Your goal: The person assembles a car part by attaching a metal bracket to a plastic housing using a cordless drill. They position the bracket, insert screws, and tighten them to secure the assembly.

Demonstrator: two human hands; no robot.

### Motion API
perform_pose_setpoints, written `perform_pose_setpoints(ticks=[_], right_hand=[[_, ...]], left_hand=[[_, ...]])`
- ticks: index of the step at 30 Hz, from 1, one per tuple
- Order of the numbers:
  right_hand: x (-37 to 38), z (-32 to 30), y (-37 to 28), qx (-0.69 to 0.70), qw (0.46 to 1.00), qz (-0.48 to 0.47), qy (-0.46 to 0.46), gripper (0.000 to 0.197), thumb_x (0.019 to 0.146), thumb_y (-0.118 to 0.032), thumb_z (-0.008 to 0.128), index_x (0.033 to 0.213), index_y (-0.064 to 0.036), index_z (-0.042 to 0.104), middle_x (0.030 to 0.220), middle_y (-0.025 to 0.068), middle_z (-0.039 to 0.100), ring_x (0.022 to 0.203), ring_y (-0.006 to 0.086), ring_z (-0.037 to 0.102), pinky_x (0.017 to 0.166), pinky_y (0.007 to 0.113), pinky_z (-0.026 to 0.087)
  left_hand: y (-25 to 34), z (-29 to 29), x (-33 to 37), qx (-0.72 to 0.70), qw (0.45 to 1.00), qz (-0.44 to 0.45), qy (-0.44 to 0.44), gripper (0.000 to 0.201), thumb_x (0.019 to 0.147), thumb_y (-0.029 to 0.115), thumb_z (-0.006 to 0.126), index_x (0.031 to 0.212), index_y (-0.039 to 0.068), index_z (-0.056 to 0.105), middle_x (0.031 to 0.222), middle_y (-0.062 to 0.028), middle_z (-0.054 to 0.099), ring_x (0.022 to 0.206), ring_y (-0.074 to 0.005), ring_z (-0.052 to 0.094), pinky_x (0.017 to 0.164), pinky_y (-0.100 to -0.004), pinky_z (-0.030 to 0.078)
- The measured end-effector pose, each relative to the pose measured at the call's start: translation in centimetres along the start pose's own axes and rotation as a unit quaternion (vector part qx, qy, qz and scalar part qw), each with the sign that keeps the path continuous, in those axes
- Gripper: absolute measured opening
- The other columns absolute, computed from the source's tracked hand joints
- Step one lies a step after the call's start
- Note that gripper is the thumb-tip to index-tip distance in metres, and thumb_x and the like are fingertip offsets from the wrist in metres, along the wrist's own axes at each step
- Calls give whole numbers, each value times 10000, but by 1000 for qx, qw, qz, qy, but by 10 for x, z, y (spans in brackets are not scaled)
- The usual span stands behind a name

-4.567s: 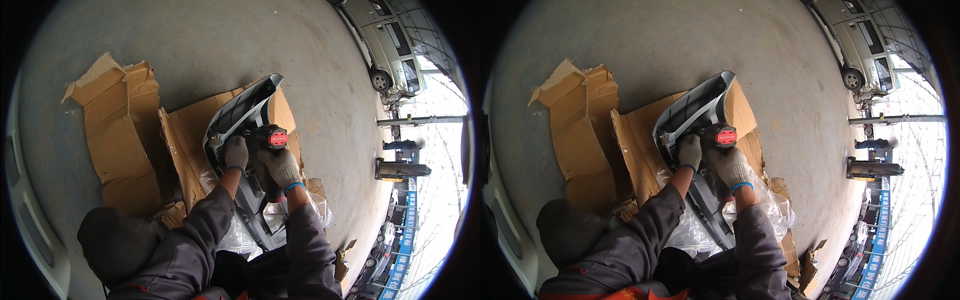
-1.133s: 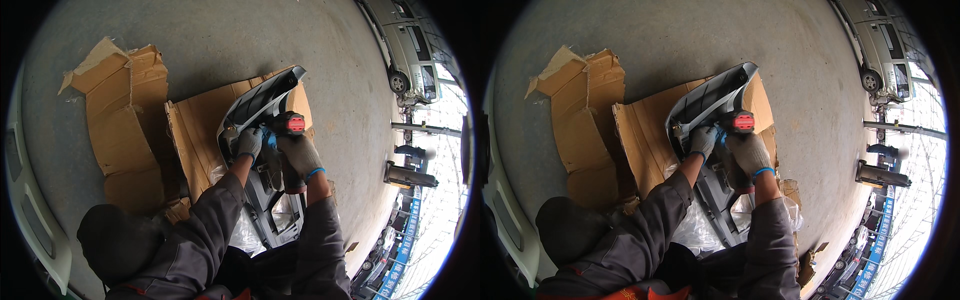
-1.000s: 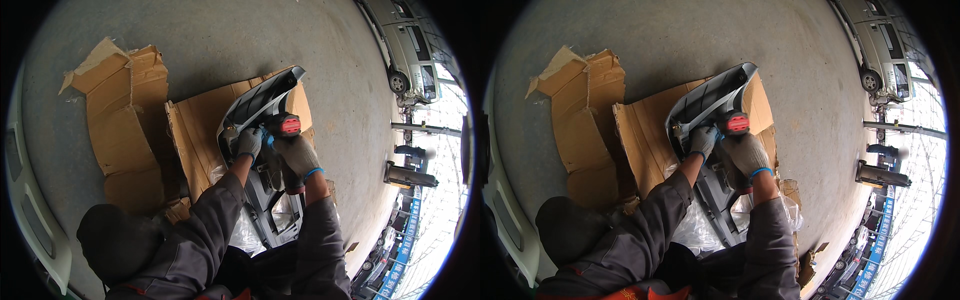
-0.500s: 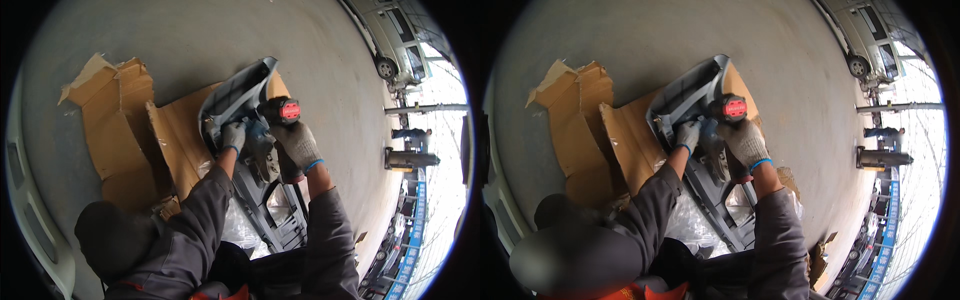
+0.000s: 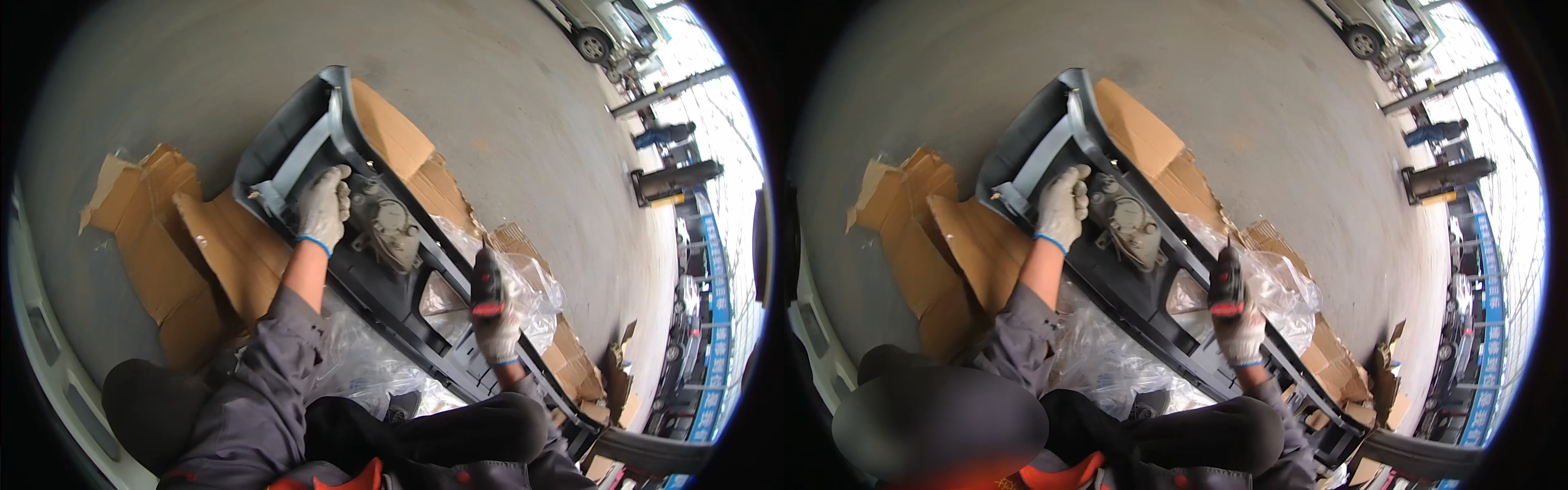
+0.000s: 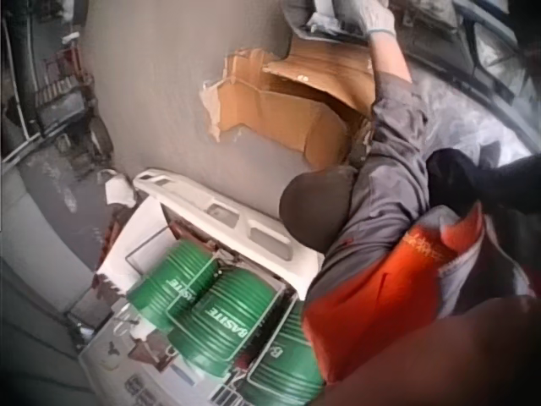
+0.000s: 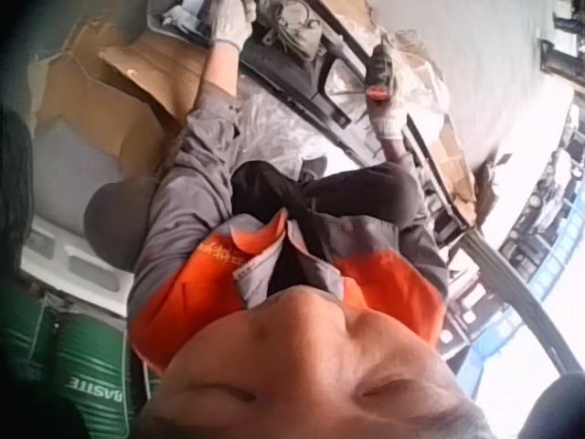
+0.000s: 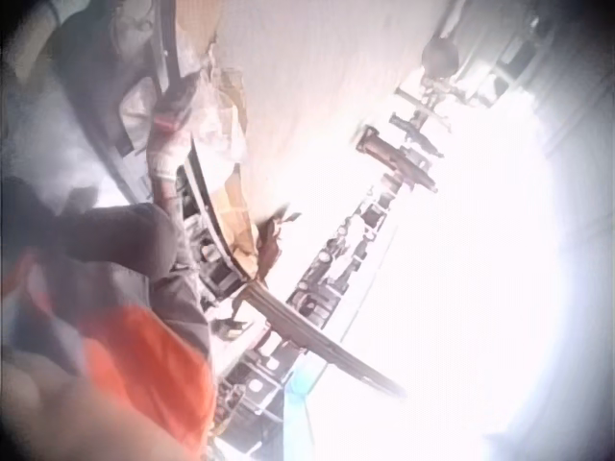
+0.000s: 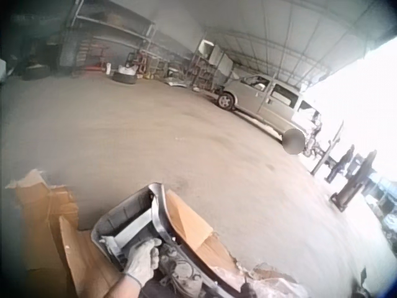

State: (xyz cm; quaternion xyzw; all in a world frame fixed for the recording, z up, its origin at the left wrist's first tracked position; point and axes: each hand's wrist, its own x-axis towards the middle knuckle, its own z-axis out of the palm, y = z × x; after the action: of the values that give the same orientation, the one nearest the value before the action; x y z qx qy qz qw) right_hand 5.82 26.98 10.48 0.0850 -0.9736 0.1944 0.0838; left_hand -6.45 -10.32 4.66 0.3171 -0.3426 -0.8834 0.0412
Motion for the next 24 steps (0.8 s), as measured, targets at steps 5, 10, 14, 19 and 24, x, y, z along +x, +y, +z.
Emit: perform_pose_setpoints(ticks=[5, 10, 14, 19, 24], right_hand=[[-142, 7, 26, -53, 976, 209, -7, 796, 776, -287, 853, 1431, -5, 500, 1194, 231, 688, 1085, 442, 675, 915, 501, 556], [-202, 34, 33, -91, 976, 197, 24, 846, 741, -244, 863, 1457, -70, 448, 1239, 255, 633, 1094, 466, 643, 902, 530, 541], [-184, 31, 25, -74, 972, 220, -47, 923, 746, -264, 865, 1499, -47, 377, 1236, 275, 620, 1088, 484, 632, 918, 547, 535], [-168, 14, 20, -50, 959, 231, -155, 1007, 733, -351, 878, 1523, -35, 339, 1319, 266, 586, 1172, 471, 606, 977, 546, 515], [-134, -32, -7, -83, 966, 181, -162, 890, 731, -233, 842, 1498, -65, 423, 1434, 240, 522, 1270, 444, 560, 1046, 515, 496]], left_hand=[[25, 50, -58, -105, 963, -73, -236, 345, 1112, 311, 492, 1213, 25, 656, 730, 40, 497, 509, -67, 368, 408, -210, 275], [-38, 80, -90, -226, 866, -282, -345, 386, 1103, 342, 517, 1319, 39, 622, 891, -32, 638, 577, -118, 492, 464, -237, 349], [-110, 70, -111, -246, 815, -352, -388, 452, 1105, 296, 478, 1440, 2, 554, 1285, -185, 693, 1121, -358, 685, 787, -383, 625], [-149, 57, -128, -294, 776, -387, -402, 489, 1085, 328, 498, 1432, -11, 559, 1461, -236, 588, 1357, -439, 563, 1134, -579, 482], [-146, 53, -128, -283, 778, -388, -404, 577, 1068, 439, 505, 1449, 7, 550, 1538, -208, 520, 1433, -406, 476, 1205, -596, 381]])
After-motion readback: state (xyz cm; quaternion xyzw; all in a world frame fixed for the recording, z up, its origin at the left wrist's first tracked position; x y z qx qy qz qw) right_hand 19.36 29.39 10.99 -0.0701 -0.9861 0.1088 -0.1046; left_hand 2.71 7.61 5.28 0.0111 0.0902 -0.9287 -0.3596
